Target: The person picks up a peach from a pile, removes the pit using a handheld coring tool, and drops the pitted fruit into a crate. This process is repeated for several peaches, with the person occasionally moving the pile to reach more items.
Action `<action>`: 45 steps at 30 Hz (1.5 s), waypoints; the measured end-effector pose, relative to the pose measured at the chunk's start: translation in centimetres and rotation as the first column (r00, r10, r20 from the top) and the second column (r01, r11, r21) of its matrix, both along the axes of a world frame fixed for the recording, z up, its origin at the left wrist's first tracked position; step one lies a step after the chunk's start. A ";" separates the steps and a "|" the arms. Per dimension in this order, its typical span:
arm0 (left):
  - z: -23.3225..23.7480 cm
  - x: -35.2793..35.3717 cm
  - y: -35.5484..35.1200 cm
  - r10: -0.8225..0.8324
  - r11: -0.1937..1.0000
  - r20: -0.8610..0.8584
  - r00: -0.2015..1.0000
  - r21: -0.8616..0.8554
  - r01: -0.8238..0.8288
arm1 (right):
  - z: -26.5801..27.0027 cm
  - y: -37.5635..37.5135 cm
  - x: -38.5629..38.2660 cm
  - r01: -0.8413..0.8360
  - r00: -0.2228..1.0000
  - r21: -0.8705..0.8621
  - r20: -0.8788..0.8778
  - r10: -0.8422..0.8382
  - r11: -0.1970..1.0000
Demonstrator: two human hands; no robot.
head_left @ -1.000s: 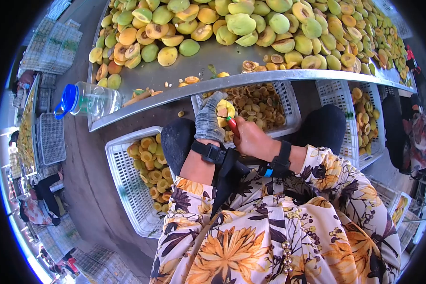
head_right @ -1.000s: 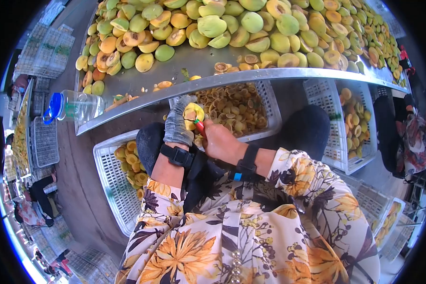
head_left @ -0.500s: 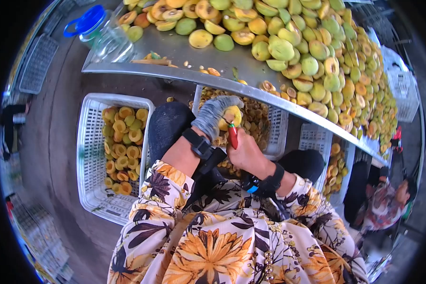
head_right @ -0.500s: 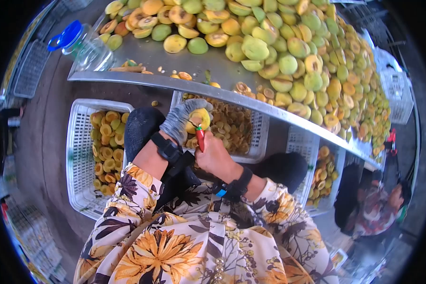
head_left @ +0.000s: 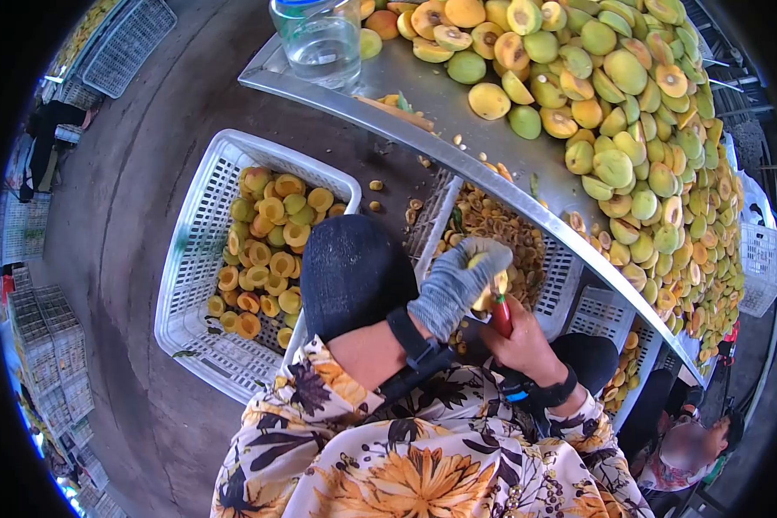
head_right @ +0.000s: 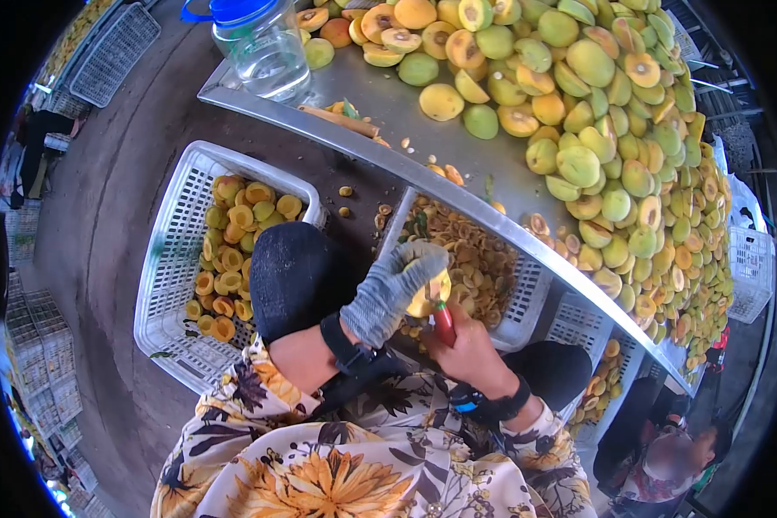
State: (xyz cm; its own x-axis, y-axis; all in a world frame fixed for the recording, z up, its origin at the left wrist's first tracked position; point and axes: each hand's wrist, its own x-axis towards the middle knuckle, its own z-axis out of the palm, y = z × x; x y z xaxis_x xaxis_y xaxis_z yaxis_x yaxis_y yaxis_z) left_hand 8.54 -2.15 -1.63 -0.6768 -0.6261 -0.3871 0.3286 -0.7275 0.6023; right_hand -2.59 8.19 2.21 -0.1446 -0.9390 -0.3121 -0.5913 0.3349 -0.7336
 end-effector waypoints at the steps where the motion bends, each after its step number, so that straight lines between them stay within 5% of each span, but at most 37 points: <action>1: 0.7 0.2 0.3 0.048 0.999 0.038 0.998 -0.022 -0.047 | 0.8 -0.2 0.5 0.070 0.996 0.144 0.052 -0.078 0.987; 4: 0.3 0.0 0.2 0.084 0.982 0.121 0.989 -0.177 -0.062 | 1.2 -0.6 1.2 0.102 0.994 0.122 -0.041 -0.098 0.987; 6: 0.8 -0.4 -0.5 0.094 0.985 0.179 0.979 -0.160 -0.065 | 0.8 -1.0 1.2 0.085 0.993 0.070 -0.083 -0.079 0.994; 8: 1.6 -1.0 -1.2 0.063 0.997 0.226 0.972 -0.058 -0.051 | 0.3 -1.0 0.8 0.188 0.982 0.219 -0.072 -0.176 0.957; 11: 0.0 -2.4 -0.9 0.174 0.970 0.214 0.961 -0.208 -0.129 | 0.6 -1.8 1.7 0.263 0.964 0.166 -0.018 -0.264 0.950; 14: 0.2 -2.1 -1.7 0.077 0.981 0.305 0.949 -0.193 -0.017 | 0.3 -2.0 2.1 0.233 0.972 0.146 -0.057 -0.227 0.961; 18: 0.4 -1.9 -2.2 0.001 0.997 0.196 0.981 -0.071 0.013 | 0.7 -1.9 2.6 0.220 0.975 0.037 -0.051 -0.218 0.975; 20: 0.5 -2.0 -2.3 -0.047 0.990 0.212 0.976 -0.120 0.074 | 1.6 -1.7 3.1 0.297 0.954 0.130 0.006 -0.300 0.946; 24: -0.1 -2.1 -1.1 -0.141 0.983 -0.060 0.988 -0.130 0.132 | 2.7 0.5 3.7 0.333 0.939 0.097 0.058 -0.340 0.938; 27: 0.4 -1.7 -0.4 -0.245 0.945 0.035 0.969 -0.215 0.246 | 2.6 1.9 4.0 0.382 0.924 0.109 -0.008 -0.383 0.918; 30: 0.3 -1.9 0.6 -0.251 0.962 -0.242 0.937 0.047 0.270 | 2.9 2.6 4.5 0.427 0.904 0.129 -0.082 -0.420 0.895; 34: 0.1 -2.3 0.6 -0.216 0.975 -0.120 0.969 0.027 0.221 | 1.4 3.1 2.9 0.328 0.919 -0.012 -0.227 -0.322 0.945; 36: -0.6 -1.9 0.8 -0.202 0.968 -0.192 0.960 0.107 0.226 | 0.6 3.2 2.2 0.200 0.939 -0.109 -0.263 -0.222 0.974; 37: -1.1 -2.2 1.2 -0.062 0.991 -0.126 0.990 0.111 0.077 | 0.4 3.2 1.8 0.216 0.939 -0.119 -0.248 -0.240 0.969; 39: -1.3 -2.7 1.1 -0.016 0.983 -0.081 0.997 0.184 0.031 | 0.3 2.6 1.0 0.107 0.951 -0.122 -0.277 -0.137 0.987; 45: -2.3 -2.1 1.0 0.079 0.946 0.018 0.997 0.315 -0.081 | -0.8 2.0 1.4 0.128 0.931 -0.169 -0.319 -0.177 0.977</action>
State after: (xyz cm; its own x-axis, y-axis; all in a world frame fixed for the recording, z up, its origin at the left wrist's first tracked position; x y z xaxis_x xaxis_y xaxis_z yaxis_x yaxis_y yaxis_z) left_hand 6.42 -1.14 -3.95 -0.6271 -0.5234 -0.5769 0.3907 -0.8520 0.3484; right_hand -1.17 10.24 1.41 -0.3617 -0.9283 -0.0865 -0.7582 0.3469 -0.5520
